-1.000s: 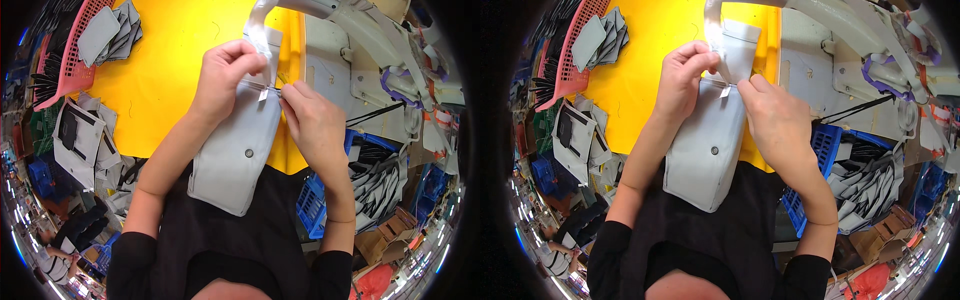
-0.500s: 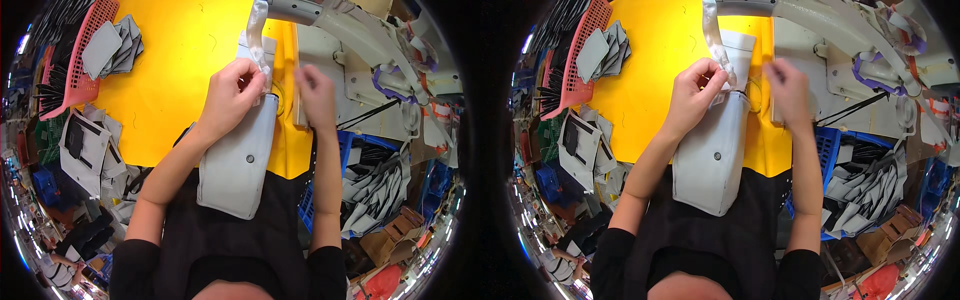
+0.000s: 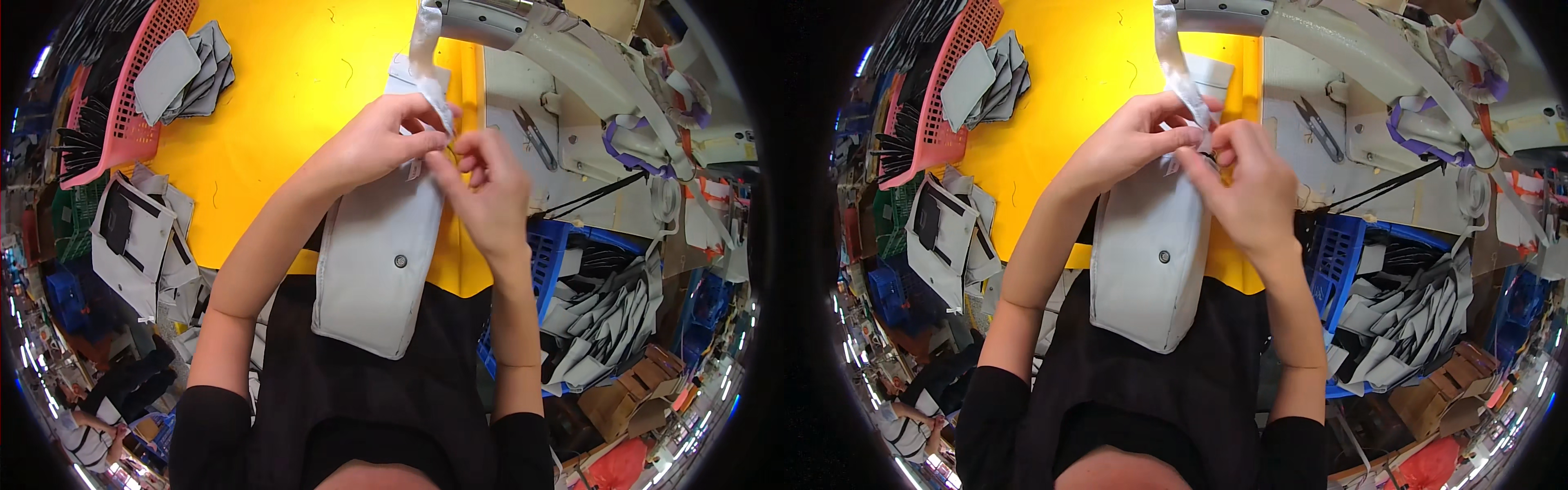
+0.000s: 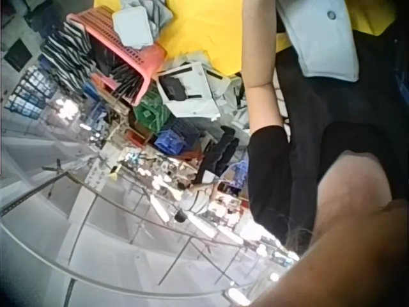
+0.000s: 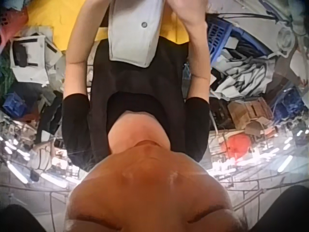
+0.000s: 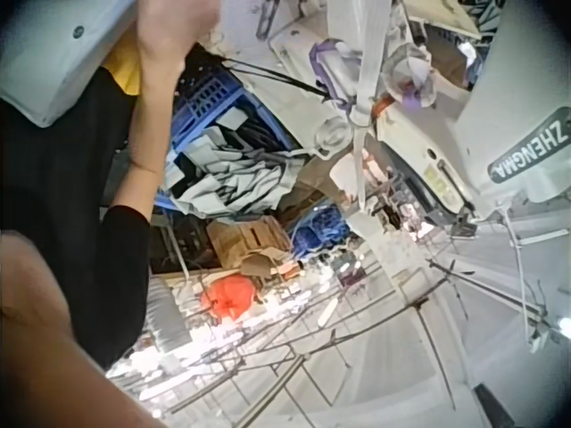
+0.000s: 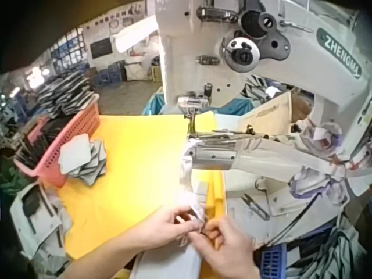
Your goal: Sewing and trimming leather components for a small bag or case using an industrial sewing machine.
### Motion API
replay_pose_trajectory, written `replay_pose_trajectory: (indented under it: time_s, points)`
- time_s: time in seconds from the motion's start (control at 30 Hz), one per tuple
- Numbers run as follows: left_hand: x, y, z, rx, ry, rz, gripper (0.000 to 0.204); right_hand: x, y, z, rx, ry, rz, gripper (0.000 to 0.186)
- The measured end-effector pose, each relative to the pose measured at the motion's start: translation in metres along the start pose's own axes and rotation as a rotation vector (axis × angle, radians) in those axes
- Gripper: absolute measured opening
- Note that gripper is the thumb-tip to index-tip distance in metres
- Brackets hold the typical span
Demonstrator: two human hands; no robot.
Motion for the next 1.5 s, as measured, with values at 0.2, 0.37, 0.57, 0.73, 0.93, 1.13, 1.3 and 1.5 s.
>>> replay_pose_trajectory:
  time_s: [0.2, 0.37, 0.57, 0.73, 0.93, 1.13, 1.3, 1.5]
  points:
    - [-0.005, -0.003, 0.003, 0.044, 0.091, -0.192, 0.009, 0.021, 0.012, 0.003, 0.225, -0.005, -0.198, 0.01]
    - [-0.078, 0.012, 0.015, 0.206, 0.722, -0.212, 0.013, 0.025, 0.02, 0.014, 0.26, 0.068, -0.482, 0.009]
    - [-0.067, -0.008, 0.039, 0.189, 0.427, -0.217, 0.016, 0.021, 0.032, 0.01, 0.204, 0.018, -0.49, 0.012]
    - [-0.05, -0.036, 0.06, -0.078, 0.308, -0.03, 0.014, 0.022, 0.026, 0.01, -0.014, -0.076, -0.368, 0.015]
    - [-0.042, -0.045, 0.069, -0.092, 0.248, 0.061, 0.025, 0.033, 0.039, 0.022, 0.104, -0.097, -0.47, 0.011]
    - [-0.048, -0.059, 0.074, -0.161, 0.21, 0.116, 0.027, 0.04, 0.045, 0.03, 0.049, -0.028, -0.411, 0.008]
    - [-0.048, -0.062, 0.081, -0.1, 0.293, 0.125, 0.022, 0.037, 0.032, 0.029, 0.006, 0.026, -0.343, 0.008]
    - [-0.083, -0.061, 0.094, 0.006, 0.528, 0.02, 0.014, 0.0, -0.036, -0.009, -0.229, -0.027, -0.058, 0.02]
Point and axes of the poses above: each hand's wrist, its own z-axis away from the middle knuckle, its own x-axis out of the palm, y = z × x, the point moved 6 cm from there along -z, towards the middle knuckle, and after that the axes turned 4 degrees about y, right-handed, at the moved point
